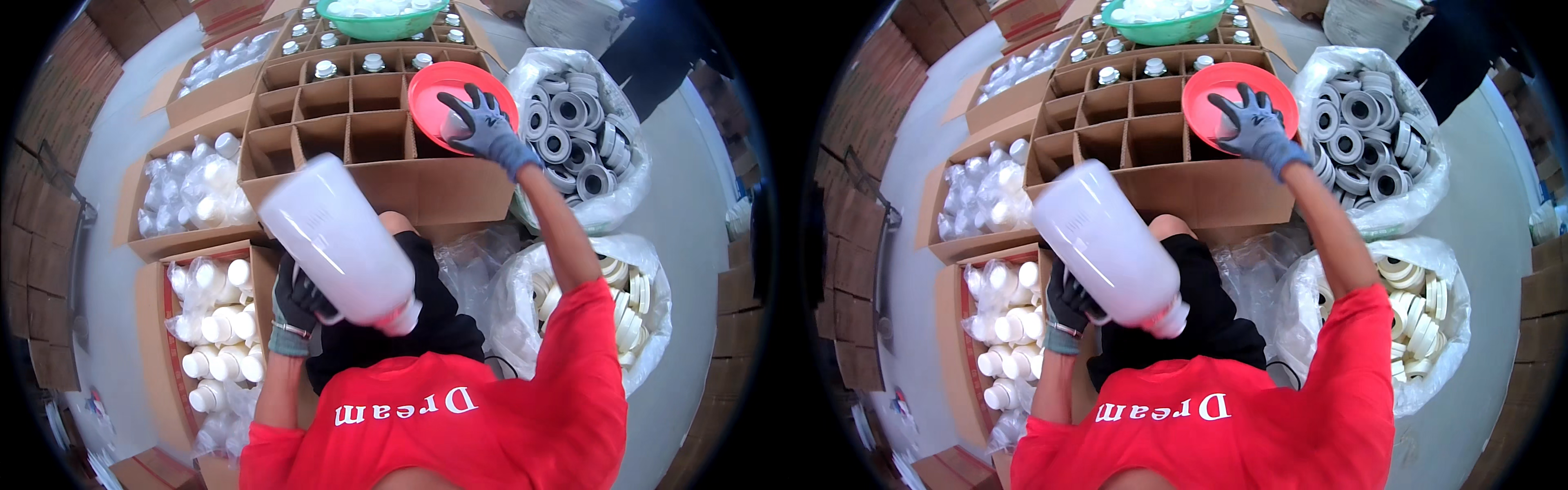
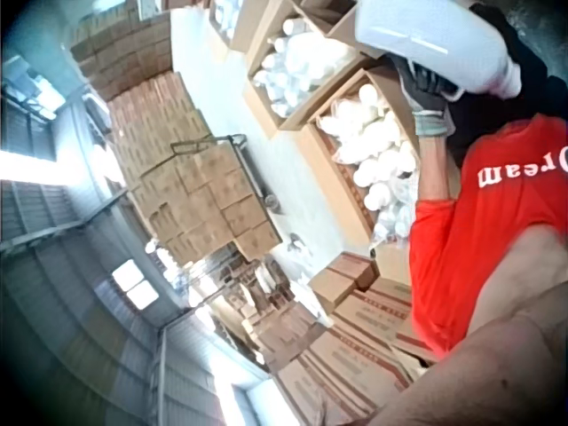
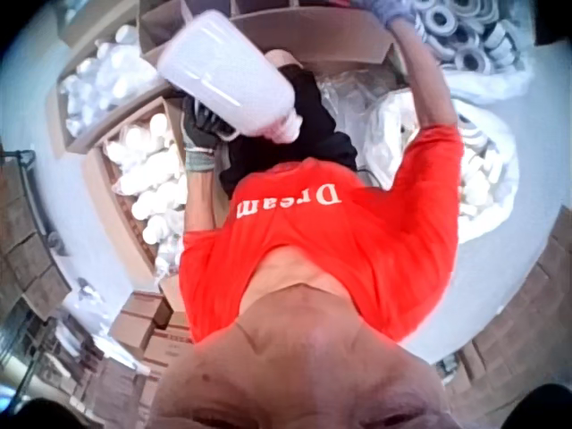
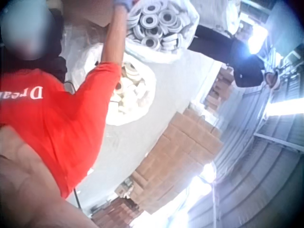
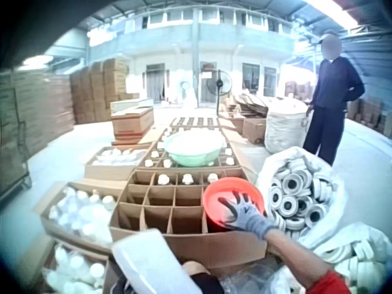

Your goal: The person assembles large insulated containers by inserting metal canisters into plastic housings, placing circular foam gaskets on top, and securing them with plastic lids before placing the completed units into cardboard dividers or plastic bags.

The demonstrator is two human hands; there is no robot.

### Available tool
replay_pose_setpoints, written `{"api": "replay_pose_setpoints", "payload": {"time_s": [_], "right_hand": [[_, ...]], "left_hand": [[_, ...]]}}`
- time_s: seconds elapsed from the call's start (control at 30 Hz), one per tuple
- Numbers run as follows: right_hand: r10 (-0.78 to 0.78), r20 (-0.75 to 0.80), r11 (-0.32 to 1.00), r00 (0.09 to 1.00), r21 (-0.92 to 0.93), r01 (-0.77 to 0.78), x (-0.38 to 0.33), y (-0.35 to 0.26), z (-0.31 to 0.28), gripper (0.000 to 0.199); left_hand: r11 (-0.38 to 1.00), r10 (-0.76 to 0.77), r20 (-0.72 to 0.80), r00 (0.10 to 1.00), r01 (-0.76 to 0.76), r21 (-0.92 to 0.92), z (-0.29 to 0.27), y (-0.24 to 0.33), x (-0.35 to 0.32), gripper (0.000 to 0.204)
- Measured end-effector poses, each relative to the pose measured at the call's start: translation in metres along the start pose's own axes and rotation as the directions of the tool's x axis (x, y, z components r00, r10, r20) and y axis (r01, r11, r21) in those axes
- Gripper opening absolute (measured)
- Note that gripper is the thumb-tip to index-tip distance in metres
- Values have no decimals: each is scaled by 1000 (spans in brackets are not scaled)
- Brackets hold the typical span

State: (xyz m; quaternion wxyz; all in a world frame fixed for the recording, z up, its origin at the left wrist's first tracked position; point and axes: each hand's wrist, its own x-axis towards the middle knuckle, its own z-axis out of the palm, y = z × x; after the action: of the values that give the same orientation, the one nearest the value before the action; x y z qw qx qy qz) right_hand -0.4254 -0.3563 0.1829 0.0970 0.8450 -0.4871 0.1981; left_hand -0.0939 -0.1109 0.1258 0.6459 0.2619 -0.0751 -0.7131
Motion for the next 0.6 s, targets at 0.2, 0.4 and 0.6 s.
{"api": "replay_pose_setpoints", "payload": {"time_s": [0.2, 0.4, 0.6], "right_hand": [[-137, 42, 906, 990, 409, 108, 10, 14, -45, 69], [-275, -68, 764, 959, 590, 261, -71, -106, -109, 74], [-127, 750, -265, 649, 605, -751, -132, -102, -46, 77]], "left_hand": [[709, -75, 174, 982, 175, -683, -7, -7, 38, 45], [559, -13, 214, 977, 184, -808, 4, -28, 43, 33], [783, 49, 208, 977, 92, -615, 11, -37, 41, 38]]}}
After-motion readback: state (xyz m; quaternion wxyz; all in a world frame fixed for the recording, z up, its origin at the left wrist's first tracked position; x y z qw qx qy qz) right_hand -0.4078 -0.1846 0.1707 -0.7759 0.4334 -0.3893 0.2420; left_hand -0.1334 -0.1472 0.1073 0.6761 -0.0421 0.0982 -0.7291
